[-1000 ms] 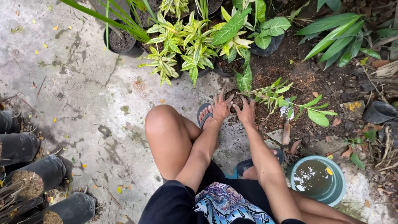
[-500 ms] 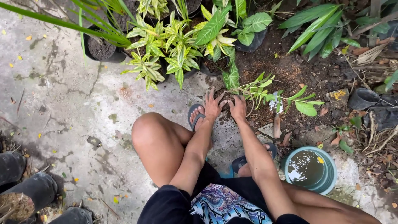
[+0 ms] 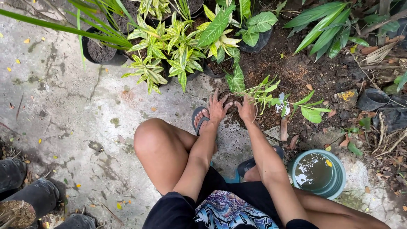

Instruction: The person sits on a small stool and plants a small green plant into the soil using their hands. They then use a small hand trowel to dig a hole and cover the roots of the plant with soil.

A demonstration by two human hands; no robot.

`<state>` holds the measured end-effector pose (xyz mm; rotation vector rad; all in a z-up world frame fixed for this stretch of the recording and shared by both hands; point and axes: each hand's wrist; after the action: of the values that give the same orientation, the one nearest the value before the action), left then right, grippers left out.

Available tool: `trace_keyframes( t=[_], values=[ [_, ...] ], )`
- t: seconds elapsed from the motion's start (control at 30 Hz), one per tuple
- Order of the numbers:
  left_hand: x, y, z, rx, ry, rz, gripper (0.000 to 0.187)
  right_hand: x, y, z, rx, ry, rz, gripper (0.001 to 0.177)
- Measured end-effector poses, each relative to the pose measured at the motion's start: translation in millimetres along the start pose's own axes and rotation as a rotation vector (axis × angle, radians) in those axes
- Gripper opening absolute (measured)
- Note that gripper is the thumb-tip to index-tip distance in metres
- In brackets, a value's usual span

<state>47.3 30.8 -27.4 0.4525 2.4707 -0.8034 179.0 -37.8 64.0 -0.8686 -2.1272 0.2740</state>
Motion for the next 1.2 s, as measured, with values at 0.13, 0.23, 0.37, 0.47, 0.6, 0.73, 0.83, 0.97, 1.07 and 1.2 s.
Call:
trace_keyframes(
  t=[0.13, 0.23, 0.37, 0.47, 0.6, 0.73, 0.83, 0.97, 1.07, 1.2],
  values=[
    [5.7, -0.5, 4.9, -0.001, -0.020, 0.007, 0.049, -68.1, 58.8, 58.1, -0.025, -0.025, 0.123, 0.065],
    [5.9, 1.1, 5.4, -0.044, -0.022, 0.052, 0.048, -50.3, 55.6, 42.0, 0.008, 0.034, 0.242, 0.080],
    [0.1, -10.9, 0.5, -0.097, -0.040, 0.084, 0.045, -70.6, 55.3, 47.4, -0.028, -0.045, 0.132, 0.040],
    [1.6, -11.9, 2.6, -0.125, -0.109, 0.086, 0.050, -103.1, 72.0, 57.5, -0.036, 0.071, 0.136, 0.049],
    [-0.9, -6.6, -1.6, -0.287, -0.261, 0.146, 0.051, -63.2, 48.0, 44.0, 0.079, 0.122, 0.145, 0.064],
    [-6.4, -9.3, -7.1, -0.072, -0.623, -0.188, 0.106, -109.4, 70.0, 80.0, 0.170, 0.064, 0.249, 0.084],
    [-19.4, -17.1, -15.5, 0.022, -0.669, -0.240, 0.110, -123.4, 112.7, 116.4, 0.121, 0.003, 0.125, 0.076],
    [-2.4, -3.2, 25.7, -0.005, -0.750, -0.230, 0.089, -107.6, 60.8, 115.0, -0.216, -0.422, -0.429, 0.029],
    [0.1, -3.7, 28.1, 0.018, -0.697, -0.243, 0.087, -67.4, 40.7, 107.2, -0.012, -0.447, -0.188, 0.030],
    [-22.0, -16.1, 2.9, -0.023, -0.696, -0.153, 0.081, -94.6, 62.5, 129.9, -0.041, 0.240, 0.122, 0.040]
  ],
)
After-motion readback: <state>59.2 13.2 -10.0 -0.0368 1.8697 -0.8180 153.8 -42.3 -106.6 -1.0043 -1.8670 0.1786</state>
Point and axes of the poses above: each hand's wrist, its own y-axis towards the middle knuckle, its own z-axis out of the palm, x = y × z, and after that the axes turned 1 degree about y, right-handed
